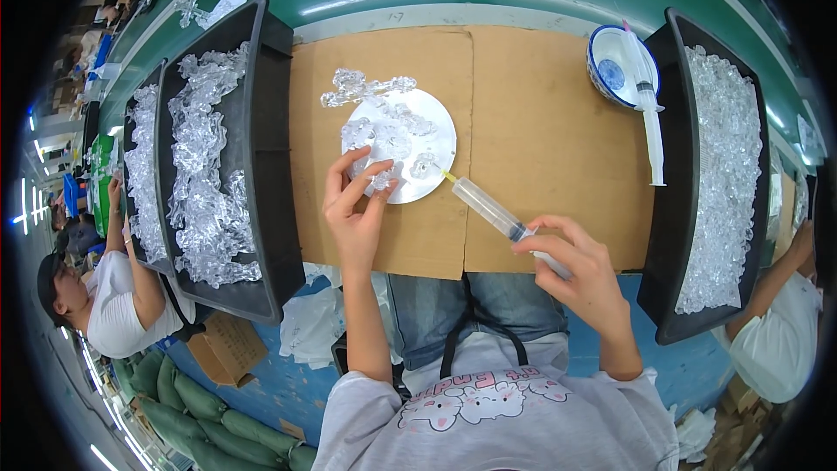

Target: Applying adhesive with a syringe to attach plastic cross-shaped components to a circular base on an assembly line.

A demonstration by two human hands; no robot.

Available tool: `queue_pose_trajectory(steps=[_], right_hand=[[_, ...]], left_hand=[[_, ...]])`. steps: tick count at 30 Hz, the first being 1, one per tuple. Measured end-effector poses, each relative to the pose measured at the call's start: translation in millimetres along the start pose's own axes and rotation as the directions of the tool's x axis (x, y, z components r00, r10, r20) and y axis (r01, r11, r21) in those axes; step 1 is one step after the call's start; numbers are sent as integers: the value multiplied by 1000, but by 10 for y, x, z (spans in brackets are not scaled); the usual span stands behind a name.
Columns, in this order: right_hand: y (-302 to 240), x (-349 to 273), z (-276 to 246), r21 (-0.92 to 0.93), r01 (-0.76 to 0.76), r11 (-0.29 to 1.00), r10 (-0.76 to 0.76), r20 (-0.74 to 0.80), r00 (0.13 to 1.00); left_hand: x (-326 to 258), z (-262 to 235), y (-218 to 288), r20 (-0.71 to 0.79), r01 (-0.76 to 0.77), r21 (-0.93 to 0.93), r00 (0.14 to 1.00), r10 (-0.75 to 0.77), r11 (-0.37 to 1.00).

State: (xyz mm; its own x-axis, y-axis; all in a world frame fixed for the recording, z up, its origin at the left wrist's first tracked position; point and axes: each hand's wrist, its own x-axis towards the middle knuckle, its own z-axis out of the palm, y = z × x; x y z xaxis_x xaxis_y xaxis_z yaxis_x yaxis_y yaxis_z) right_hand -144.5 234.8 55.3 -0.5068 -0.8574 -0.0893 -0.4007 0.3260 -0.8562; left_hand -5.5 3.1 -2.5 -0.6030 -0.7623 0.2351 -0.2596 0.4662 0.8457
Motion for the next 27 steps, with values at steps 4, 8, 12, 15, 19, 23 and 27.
queue_pose_trajectory(steps=[4,8,12,15,19,23,27], right_hand=[[22,-5,-76,15,32,999,-32,-1,999],[87,-43,-143,51,56,997,-50,-119,992],[301,-61,-62,42,89,995,-71,-322,944],[438,-54,-12,66,54,996,-24,-395,918],[638,-71,76,126,65,990,-9,-400,916],[727,-89,144,160,103,982,-35,-379,925],[684,-54,130,177,105,979,-22,-420,907]], left_hand=[[24,9,42,-21,13,-15,1000,-13,1000],[151,67,158,-38,78,-129,996,-83,989],[538,320,188,-96,-25,-166,995,9,986],[1093,747,187,-112,-68,-188,993,48,980],[1948,1382,-19,-170,-334,48,926,337,941],[2593,1716,-155,-143,-305,62,939,311,950],[2841,1679,-184,141,-359,114,929,343,926]])
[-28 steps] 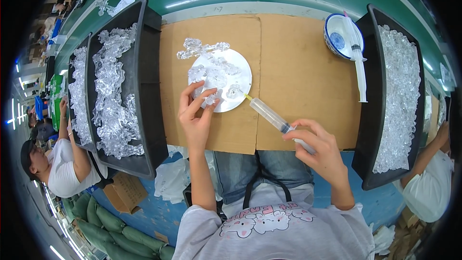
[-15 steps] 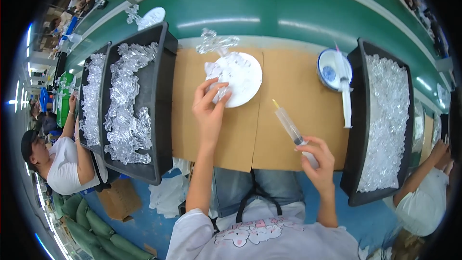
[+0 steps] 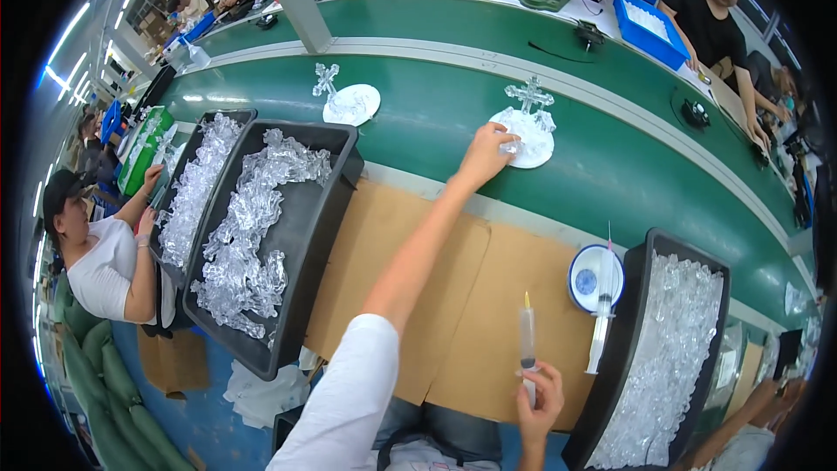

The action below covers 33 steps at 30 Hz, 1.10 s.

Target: Applying adhesive with a syringe to attach plastic cross-shaped components to a circular base on an assembly line.

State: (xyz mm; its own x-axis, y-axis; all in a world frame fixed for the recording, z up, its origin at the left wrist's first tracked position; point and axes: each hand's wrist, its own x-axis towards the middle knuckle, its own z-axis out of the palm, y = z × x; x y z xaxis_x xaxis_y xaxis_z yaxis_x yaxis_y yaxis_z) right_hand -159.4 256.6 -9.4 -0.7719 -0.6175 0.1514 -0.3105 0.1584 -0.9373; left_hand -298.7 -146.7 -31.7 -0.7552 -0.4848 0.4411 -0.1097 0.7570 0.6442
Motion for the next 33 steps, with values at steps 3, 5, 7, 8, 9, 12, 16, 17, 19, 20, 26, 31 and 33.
queue_pose_trajectory(steps=[3,5,7,8,9,12,16,17,19,20,26,31,33], right_hand=[[-47,18,-47,79,-177,981,186,-127,974],[20,12,-42,39,-103,994,106,-69,992],[42,20,-71,-5,-25,1000,25,-14,1000],[20,20,-42,15,-38,999,38,-17,999],[8,28,-25,38,-49,998,49,-21,999],[-8,22,13,34,-48,998,49,-14,999],[17,-32,-28,4,-103,995,103,12,995],[20,-28,-19,46,-93,995,94,-17,995],[14,-7,-8,86,-78,993,81,-32,996],[3,1,-8,104,-97,990,101,-30,994],[-42,59,40,146,-82,986,84,-8,996],[-12,63,15,108,-49,993,52,-25,998],[40,86,-32,-67,53,996,-56,-50,997]], left_hand=[[214,-492,239,225,7,129,974,-36,992],[400,-1137,-103,-260,55,461,963,75,886],[543,-1736,-503,-499,387,746,863,71,542],[550,-1946,-759,-553,501,682,830,-72,533],[549,-2118,-1026,-596,607,612,775,-210,507],[519,-2400,-1434,-398,581,488,812,-426,652],[655,-2089,-986,-337,370,415,911,-238,831],[654,-1996,-689,-294,231,401,949,-114,887],[515,-1979,-36,-102,96,366,993,-62,926],[367,-2048,228,-34,43,363,999,-33,931],[-852,-2362,580,340,-56,179,940,-9,982],[-1405,-2853,526,448,44,-14,893,-33,999],[-1506,-3225,337,196,406,-127,905,-378,905]])
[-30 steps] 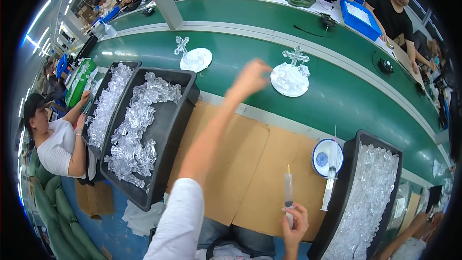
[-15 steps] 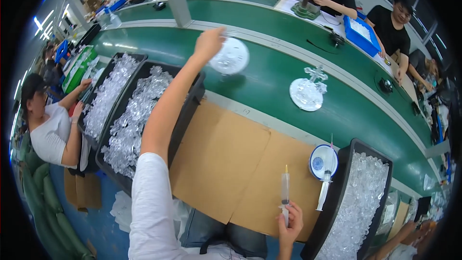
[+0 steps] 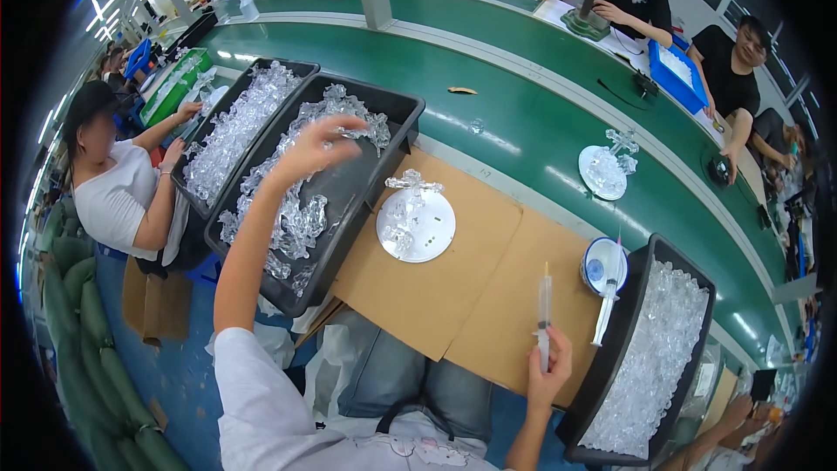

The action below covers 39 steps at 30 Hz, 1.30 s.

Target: Applying adhesive with a syringe to attach plastic cross-shaped components to a circular base on an assembly line.

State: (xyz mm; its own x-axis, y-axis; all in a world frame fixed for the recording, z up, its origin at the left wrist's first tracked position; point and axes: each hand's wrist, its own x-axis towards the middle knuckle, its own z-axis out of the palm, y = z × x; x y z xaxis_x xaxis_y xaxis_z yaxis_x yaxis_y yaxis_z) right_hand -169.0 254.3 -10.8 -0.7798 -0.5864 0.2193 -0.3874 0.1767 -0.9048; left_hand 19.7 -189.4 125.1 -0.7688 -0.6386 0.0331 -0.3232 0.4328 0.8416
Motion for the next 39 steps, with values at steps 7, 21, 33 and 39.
queue_pose_trajectory(steps=[7,21,33,39], right_hand=[[-407,217,-14,-344,85,935,-66,67,996],[-1226,293,330,257,-137,957,14,432,902],[-1137,967,1033,284,-385,878,74,714,696],[-912,1504,1421,146,-253,956,156,477,865]], left_hand=[[-86,-338,-1243,-335,308,851,942,-11,425],[-1596,1248,773,-144,-241,344,942,304,908],[-1231,1719,267,-175,-249,-130,959,225,960],[-1310,1768,-230,-515,-80,210,838,180,974]])
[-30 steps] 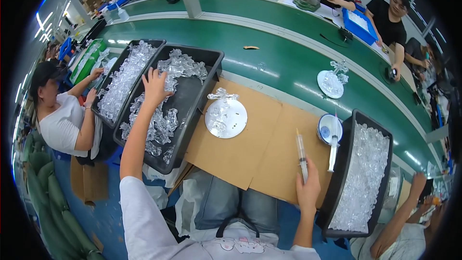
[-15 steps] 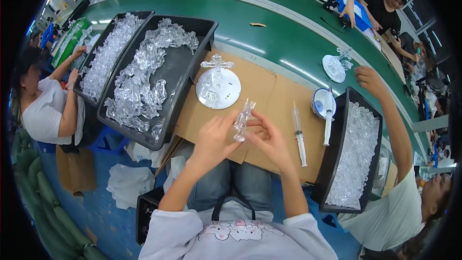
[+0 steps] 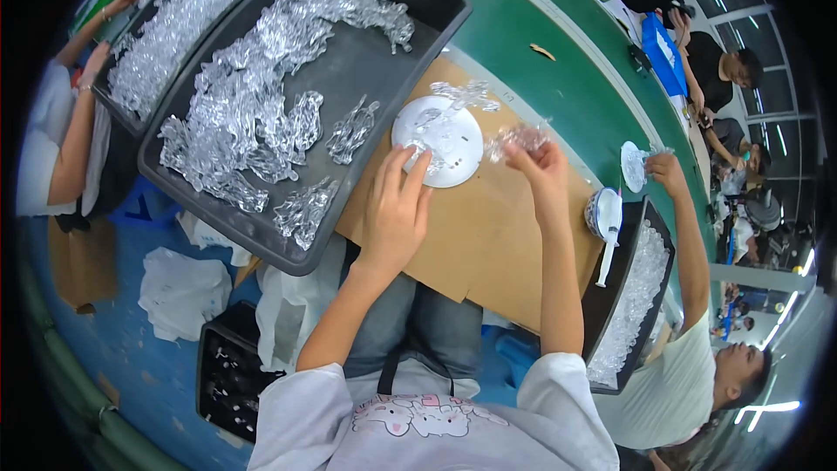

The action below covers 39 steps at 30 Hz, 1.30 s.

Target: Applying adhesive with a syringe to attach plastic cross-shaped components to a circular base on an assembly line.

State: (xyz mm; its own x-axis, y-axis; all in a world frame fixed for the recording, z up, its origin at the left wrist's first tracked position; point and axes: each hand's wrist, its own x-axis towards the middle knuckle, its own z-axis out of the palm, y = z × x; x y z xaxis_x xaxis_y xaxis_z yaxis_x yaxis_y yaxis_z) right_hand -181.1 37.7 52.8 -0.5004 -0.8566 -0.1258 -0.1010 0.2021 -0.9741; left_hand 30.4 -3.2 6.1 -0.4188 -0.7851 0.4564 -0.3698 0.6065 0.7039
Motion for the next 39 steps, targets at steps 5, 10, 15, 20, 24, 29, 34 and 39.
queue_pose_trajectory(steps=[5,10,15,20,24,29,34,39], right_hand=[[198,394,136,-59,-20,998,22,30,999],[176,393,165,-166,-35,985,37,8,999],[208,315,271,-193,108,975,-115,-26,993],[186,255,287,-349,183,919,-190,15,982],[115,212,366,-490,235,840,-248,39,968],[13,59,542,-717,255,649,-331,36,943],[-18,30,524,-824,247,510,-323,83,943],[258,244,155,-389,159,907,-157,39,987]], left_hand=[[-40,98,-207,89,43,-5,995,-43,999],[-56,99,-252,98,29,20,995,-31,999],[-73,128,-250,102,60,-18,993,-58,998],[-75,97,-258,110,57,-17,992,-55,998],[-86,92,-250,129,39,42,991,-45,998],[-63,101,-232,140,25,77,990,-36,997],[-50,93,-220,134,15,123,990,-32,992],[-85,116,-224,153,13,115,988,-31,993]])
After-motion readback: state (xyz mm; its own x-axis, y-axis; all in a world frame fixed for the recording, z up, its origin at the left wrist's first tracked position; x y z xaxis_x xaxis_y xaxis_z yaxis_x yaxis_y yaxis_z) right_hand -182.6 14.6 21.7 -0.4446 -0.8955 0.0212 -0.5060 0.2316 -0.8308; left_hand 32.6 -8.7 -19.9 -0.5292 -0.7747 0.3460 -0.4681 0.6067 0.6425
